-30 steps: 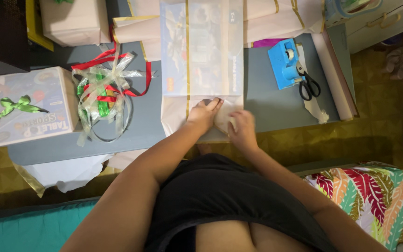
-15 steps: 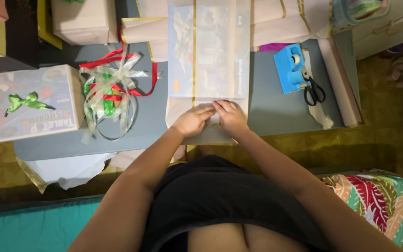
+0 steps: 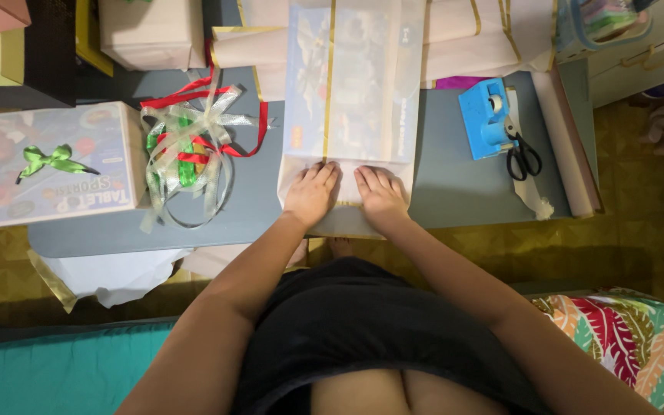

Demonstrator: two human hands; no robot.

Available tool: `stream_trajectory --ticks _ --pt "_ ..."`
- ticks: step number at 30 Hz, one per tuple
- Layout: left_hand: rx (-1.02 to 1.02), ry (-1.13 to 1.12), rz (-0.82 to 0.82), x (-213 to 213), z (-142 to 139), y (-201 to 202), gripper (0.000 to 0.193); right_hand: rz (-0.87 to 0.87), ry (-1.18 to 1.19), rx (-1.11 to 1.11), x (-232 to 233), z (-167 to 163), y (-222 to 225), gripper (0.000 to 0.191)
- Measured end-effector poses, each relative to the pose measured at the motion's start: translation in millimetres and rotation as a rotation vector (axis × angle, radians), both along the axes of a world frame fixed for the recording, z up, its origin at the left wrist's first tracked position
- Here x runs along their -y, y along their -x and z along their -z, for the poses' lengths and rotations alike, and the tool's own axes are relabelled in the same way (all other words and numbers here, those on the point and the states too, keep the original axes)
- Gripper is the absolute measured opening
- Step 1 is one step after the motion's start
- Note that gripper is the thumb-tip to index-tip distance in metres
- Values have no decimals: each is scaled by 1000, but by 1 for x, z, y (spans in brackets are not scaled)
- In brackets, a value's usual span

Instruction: The person cuts a length of wrapping paper from a roll with scissors, lays a boxed item on the paper, folds the paper over the box, and secures it with tape. They then fold and crease the paper at the open ends of the box and lift the wrapped item off the table.

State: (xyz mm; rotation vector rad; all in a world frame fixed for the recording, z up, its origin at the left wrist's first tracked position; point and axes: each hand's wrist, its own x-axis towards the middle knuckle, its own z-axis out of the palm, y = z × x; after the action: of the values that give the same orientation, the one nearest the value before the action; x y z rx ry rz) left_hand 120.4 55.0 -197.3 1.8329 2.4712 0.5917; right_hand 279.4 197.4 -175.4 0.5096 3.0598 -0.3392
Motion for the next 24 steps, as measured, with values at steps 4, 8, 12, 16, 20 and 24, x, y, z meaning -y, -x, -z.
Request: stream_trajectory --ticks 4,8,12,16,20,24 --pt "-40 50 11 0 2 2 51 -36 -6 -140 10 -8 -5 60" --pt "-7 114 -2 -3 7 0 52 -134 184 -287 14 1 10 52" --pt "-16 191 -1 -1 11 2 47 -137 370 -370 5 20 38 48" --pt "113 194 -4 1 10 2 53 -155 493 -362 -4 22 41 59" --pt "161 184 26 6 10 2 58 -168 472 -286 -6 9 43 76" --pt "235 18 58 16 9 11 48 -201 399 -197 -4 -2 50 78"
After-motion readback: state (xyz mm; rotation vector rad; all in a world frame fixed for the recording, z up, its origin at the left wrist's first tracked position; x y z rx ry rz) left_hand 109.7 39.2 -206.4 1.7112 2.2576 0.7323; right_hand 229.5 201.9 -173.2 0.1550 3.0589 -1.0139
